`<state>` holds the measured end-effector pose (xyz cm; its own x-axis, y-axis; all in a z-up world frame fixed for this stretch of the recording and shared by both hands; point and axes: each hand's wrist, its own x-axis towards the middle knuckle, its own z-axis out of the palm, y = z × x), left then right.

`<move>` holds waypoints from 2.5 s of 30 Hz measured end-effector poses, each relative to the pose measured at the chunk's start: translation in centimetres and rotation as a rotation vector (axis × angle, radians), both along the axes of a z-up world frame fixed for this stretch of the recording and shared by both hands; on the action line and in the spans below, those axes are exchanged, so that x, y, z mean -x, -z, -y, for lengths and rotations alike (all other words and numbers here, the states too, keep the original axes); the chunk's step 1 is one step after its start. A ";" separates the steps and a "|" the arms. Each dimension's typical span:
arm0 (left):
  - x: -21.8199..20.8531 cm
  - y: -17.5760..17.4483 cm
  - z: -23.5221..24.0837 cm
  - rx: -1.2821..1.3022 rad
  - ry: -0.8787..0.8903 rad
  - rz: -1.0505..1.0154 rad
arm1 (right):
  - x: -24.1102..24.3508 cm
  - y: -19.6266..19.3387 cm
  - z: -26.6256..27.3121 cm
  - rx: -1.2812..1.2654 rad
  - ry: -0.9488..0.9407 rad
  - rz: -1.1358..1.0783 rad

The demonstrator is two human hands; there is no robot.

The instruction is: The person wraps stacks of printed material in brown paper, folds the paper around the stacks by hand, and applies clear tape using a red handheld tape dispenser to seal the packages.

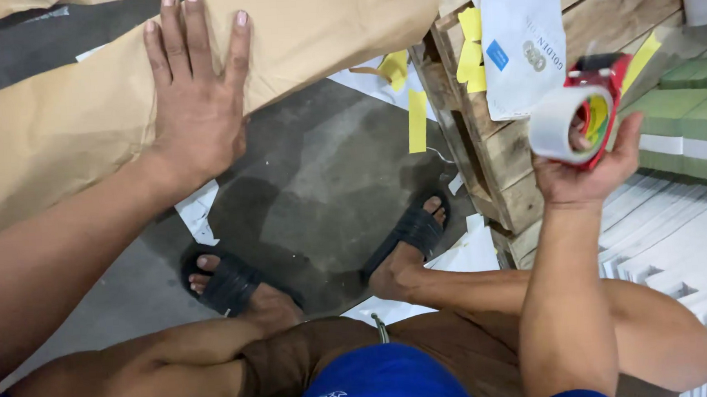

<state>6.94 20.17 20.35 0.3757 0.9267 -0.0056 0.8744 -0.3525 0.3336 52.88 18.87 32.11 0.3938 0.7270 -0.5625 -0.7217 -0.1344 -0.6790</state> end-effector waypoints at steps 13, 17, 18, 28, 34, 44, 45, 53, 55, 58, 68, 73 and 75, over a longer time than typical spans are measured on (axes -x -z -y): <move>0.0 2.0 0.0 -0.072 -0.040 -0.089 | 4.9 4.3 1.6 -0.378 -0.555 -0.258; -0.4 0.7 -0.1 -0.112 -0.037 -0.074 | 15.6 1.8 0.7 -0.310 -0.878 0.591; -0.5 0.3 -0.2 -0.104 -0.027 -0.057 | 18.1 1.2 0.7 -0.327 -1.013 1.047; -0.7 -0.1 -0.4 -0.085 -0.056 -0.042 | 26.0 2.9 -0.9 -0.328 -1.109 1.677; -1.2 -2.1 -0.6 0.056 -0.043 0.026 | 24.1 4.3 1.0 -0.532 -1.107 1.639; -1.3 -0.5 -0.2 -0.040 -0.033 0.034 | 17.7 15.2 8.6 -0.254 -1.100 1.517; -0.9 -0.6 -0.3 -0.031 -0.039 0.020 | 17.5 16.0 8.9 -0.459 -1.006 1.492; -0.5 -0.6 -0.7 0.002 -0.042 0.014 | 13.1 10.1 6.5 -0.006 -0.710 -0.574; -0.7 0.3 0.1 -0.058 -0.044 -0.014 | 13.4 8.7 5.8 -0.036 -0.711 -0.687; -0.5 1.1 -0.4 -0.117 -0.078 -0.060 | 14.8 7.6 3.6 -0.060 -0.740 -0.676; -0.5 -0.4 -0.9 0.004 -0.058 -0.023 | 26.6 1.2 -4.9 -0.378 -1.280 1.589; -1.4 -1.9 -0.4 0.177 -0.048 -0.002 | 27.3 0.8 -3.5 -0.244 -1.450 1.932; -1.7 -1.2 -0.5 0.155 -0.099 -0.013 | 27.1 0.6 -3.4 -0.196 -1.456 1.940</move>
<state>8.63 20.72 21.60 0.2819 0.9468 -0.1554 0.9068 -0.2100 0.3655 25.74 22.30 31.50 -0.4153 0.8713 -0.2613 0.9021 0.3576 -0.2414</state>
